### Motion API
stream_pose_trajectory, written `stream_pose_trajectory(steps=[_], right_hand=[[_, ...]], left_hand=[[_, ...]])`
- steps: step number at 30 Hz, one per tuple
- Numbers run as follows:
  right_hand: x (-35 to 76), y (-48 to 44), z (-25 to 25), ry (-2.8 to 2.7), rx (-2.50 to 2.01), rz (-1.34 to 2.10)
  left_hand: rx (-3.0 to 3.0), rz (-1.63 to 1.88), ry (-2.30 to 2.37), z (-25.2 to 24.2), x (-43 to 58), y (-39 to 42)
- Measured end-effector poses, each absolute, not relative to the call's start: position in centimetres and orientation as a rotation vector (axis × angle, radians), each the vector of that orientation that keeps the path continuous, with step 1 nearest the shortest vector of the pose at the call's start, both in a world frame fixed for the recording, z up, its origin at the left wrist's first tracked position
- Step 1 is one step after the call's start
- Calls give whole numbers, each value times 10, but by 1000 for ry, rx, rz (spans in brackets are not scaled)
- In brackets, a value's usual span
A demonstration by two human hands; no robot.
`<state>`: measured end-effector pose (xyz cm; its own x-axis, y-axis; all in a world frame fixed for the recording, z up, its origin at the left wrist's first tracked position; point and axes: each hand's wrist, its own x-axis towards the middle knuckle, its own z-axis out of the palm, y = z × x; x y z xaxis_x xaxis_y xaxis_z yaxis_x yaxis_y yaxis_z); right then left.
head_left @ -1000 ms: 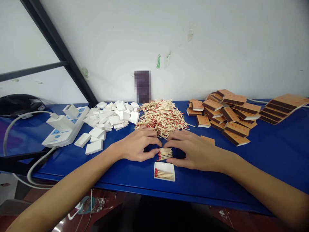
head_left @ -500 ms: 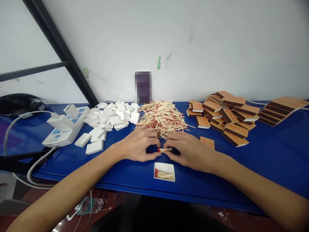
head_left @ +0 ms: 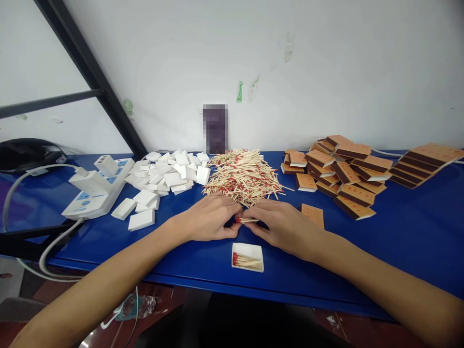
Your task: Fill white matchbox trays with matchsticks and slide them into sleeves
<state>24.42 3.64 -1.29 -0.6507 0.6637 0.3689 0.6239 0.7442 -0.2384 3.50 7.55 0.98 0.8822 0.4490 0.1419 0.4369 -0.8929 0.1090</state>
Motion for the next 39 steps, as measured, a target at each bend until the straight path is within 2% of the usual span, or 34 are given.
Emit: stream_pose_trajectory(steps=[16,27,39], right_hand=[[242,41,-16,-2379,-913,305],[246,42,-17,-2357,-892,304],[245,37,-10,-2290,-840,224]], left_hand=[[3017,230,696,10,32,76],[3127,-16,801,13,34,70],[3019,120,779,21,31,68]])
